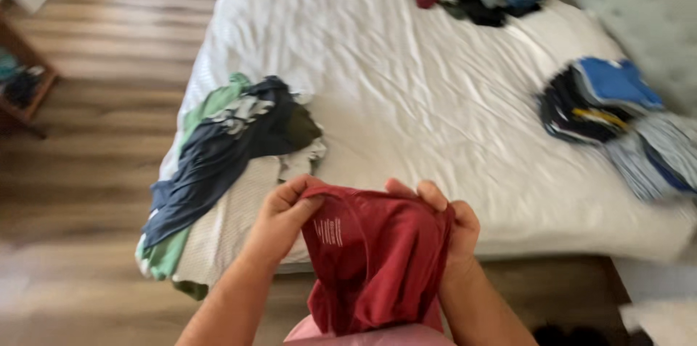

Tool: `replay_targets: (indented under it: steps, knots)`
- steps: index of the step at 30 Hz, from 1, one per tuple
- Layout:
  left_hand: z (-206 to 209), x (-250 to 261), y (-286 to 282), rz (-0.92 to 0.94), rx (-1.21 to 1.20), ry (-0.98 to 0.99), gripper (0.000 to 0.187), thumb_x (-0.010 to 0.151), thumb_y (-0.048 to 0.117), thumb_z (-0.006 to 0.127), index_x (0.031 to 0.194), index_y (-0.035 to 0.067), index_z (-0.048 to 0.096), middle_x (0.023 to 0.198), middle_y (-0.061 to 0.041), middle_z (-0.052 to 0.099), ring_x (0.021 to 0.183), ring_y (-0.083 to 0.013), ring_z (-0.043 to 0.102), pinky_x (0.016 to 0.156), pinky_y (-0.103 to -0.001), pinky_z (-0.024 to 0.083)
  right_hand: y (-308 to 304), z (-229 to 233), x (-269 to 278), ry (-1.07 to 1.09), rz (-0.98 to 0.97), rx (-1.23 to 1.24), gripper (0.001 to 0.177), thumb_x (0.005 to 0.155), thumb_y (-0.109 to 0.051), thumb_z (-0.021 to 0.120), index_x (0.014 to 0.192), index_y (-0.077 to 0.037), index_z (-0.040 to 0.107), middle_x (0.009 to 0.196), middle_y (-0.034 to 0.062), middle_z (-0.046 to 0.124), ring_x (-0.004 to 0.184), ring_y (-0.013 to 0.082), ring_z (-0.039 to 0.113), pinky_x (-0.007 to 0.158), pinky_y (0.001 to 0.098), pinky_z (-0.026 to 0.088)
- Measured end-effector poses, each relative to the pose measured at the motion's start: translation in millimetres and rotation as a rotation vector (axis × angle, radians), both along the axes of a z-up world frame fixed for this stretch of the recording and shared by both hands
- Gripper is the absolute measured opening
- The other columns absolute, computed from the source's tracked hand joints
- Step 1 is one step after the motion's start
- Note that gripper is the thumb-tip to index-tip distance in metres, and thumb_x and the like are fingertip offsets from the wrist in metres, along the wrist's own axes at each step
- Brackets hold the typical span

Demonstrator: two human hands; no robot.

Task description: The person picks up several t-shirts from a pile on a bed one at a time, spreads each one flat on the bedsheet, folds the sides inward, and then folds the body to form a neat rectangle before placing it on a stack.

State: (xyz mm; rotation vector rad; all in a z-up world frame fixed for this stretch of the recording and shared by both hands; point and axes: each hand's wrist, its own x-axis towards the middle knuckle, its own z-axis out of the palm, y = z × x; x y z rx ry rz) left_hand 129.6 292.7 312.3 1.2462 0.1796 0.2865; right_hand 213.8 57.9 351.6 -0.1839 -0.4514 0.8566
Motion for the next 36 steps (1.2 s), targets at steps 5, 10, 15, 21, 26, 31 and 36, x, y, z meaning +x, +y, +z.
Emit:
replay_targets:
  steps: [5,10,15,21,26,31,36]
  knots:
    - [40.5,1.3,-45.6,-0.018,-0.271,0.030,0.010,0.094,0.001,0.069,0.101,-0.004,0.073,0.072,-0.015,0.069,0.062,-0.0209,0.069,0.061,-0.036,0.062,-50.6,-21.0,26.2,-0.086,-0.038,0.023,0.008,0.085,-0.020,0.043,0.093,-0.019,0.041,0.154,0.0243,0.048,0.138,0.0451,0.045,0.110,0.0638,0.031]
    - [81.8,3.9,-72.0,-0.043,0.574,0.038,0.025,0.091,0.022,0.070,0.115,0.024,0.076,0.085,-0.005,0.080,0.085,-0.0188,0.075,0.083,-0.035,0.059,-77.7,-23.8,27.2,-0.085,-0.212,-0.048,0.011,0.086,-0.019,0.041,0.097,-0.018,0.040,0.134,0.0232,0.062,0.123,0.0406,0.057,0.106,0.0570,0.037]
    - [-6.7,54.1,-90.4,-0.155,0.455,0.016,0.022,0.090,0.008,0.067,0.111,0.013,0.073,0.076,-0.004,0.070,0.072,-0.0143,0.069,0.069,-0.029,0.059,-120.7,-9.9,28.2,-0.127,-0.185,0.074,0.008,0.083,-0.023,0.044,0.089,-0.019,0.040,0.133,0.0188,0.058,0.127,0.0416,0.050,0.108,0.0609,0.033]
    - [-23.7,75.5,-195.0,-0.511,-0.097,0.036,0.010,0.091,0.003,0.067,0.101,0.003,0.069,0.085,-0.008,0.073,0.078,-0.0180,0.072,0.074,-0.030,0.058,-195.9,-1.4,36.5,-0.253,-0.195,0.095,0.009,0.080,-0.020,0.047,0.085,-0.017,0.040,0.125,0.0236,0.053,0.114,0.0404,0.055,0.101,0.0601,0.039]
    - [-26.4,105.7,-265.5,-0.641,0.074,0.037,0.046,0.081,0.004,0.081,0.122,0.002,0.062,0.103,-0.013,0.070,0.093,-0.0235,0.071,0.077,-0.033,0.057,-258.1,1.8,42.1,-0.348,-0.204,0.107,0.007,0.083,-0.018,0.048,0.084,-0.015,0.041,0.112,0.0227,0.053,0.104,0.0384,0.057,0.095,0.0553,0.043]
    - [-50.1,129.6,-326.6,-0.579,0.198,0.092,0.027,0.083,-0.002,0.076,0.107,0.010,0.076,0.088,-0.006,0.076,0.077,-0.0174,0.071,0.071,-0.029,0.059,-307.9,8.3,49.1,-0.530,-0.357,0.050,0.010,0.085,-0.018,0.048,0.082,-0.013,0.040,0.106,0.0248,0.053,0.093,0.0348,0.058,0.084,0.0471,0.046]
    - [50.6,131.5,-340.5,-0.239,0.297,0.132,0.028,0.079,-0.006,0.050,0.086,0.012,0.070,0.069,-0.001,0.067,0.054,-0.0116,0.058,0.044,-0.026,0.044,-364.6,47.9,25.5,-1.076,-0.445,-0.595,0.013,0.088,-0.027,0.060,0.087,-0.018,0.051,0.120,0.0163,0.060,0.089,0.0216,0.056,0.076,0.0350,0.042]
